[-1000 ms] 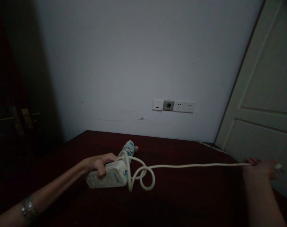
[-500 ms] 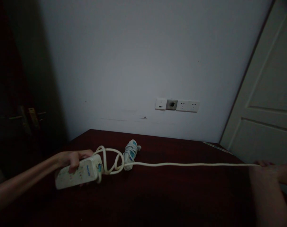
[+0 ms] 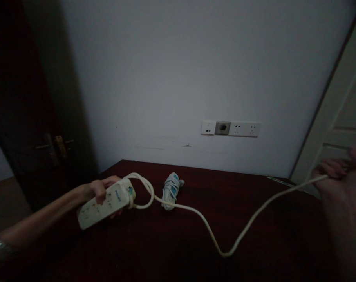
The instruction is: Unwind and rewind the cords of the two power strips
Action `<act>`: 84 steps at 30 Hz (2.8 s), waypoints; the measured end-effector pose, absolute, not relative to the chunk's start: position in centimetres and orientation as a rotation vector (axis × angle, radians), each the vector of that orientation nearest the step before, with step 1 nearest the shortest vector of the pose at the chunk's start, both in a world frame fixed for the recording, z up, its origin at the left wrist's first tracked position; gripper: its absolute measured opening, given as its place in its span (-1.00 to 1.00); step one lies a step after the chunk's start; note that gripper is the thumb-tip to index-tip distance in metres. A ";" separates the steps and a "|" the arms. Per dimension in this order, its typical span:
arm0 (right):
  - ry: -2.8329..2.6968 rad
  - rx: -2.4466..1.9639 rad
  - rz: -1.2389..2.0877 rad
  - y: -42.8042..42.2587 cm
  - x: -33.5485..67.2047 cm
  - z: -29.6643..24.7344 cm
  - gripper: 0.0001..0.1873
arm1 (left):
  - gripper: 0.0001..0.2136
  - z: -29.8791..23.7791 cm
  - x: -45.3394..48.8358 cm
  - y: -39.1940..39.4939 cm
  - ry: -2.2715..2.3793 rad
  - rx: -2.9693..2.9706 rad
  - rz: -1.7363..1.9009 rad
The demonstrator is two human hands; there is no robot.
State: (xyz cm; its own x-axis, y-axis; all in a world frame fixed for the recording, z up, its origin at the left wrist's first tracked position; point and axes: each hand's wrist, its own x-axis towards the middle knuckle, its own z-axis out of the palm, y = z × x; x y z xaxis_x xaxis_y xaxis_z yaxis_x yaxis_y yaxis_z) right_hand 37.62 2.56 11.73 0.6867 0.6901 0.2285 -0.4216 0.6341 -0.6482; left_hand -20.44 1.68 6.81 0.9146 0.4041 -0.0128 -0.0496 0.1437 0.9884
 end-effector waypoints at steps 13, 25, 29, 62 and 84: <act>-1.853 -0.706 1.329 -0.5 18.1 7.7 -0.54 | -0.36 7.9 -9.7 -0.4 0.414 1.459 0.528; -2.356 -0.943 -0.004 -4.4 16.6 6.2 -0.75 | -0.48 5.3 -4.8 -1.1 0.805 1.352 0.837; -2.522 -0.878 -0.292 -4.6 16.6 4.9 -0.79 | -0.36 4.5 -3.2 -1.2 0.785 1.327 0.879; -2.494 -0.946 0.046 -5.7 19.2 3.5 -0.78 | -0.32 2.8 -0.7 0.0 0.592 1.946 1.157; -1.617 -0.898 1.188 -1.1 18.4 3.1 -0.36 | -0.17 0.8 2.1 0.1 0.335 1.775 1.532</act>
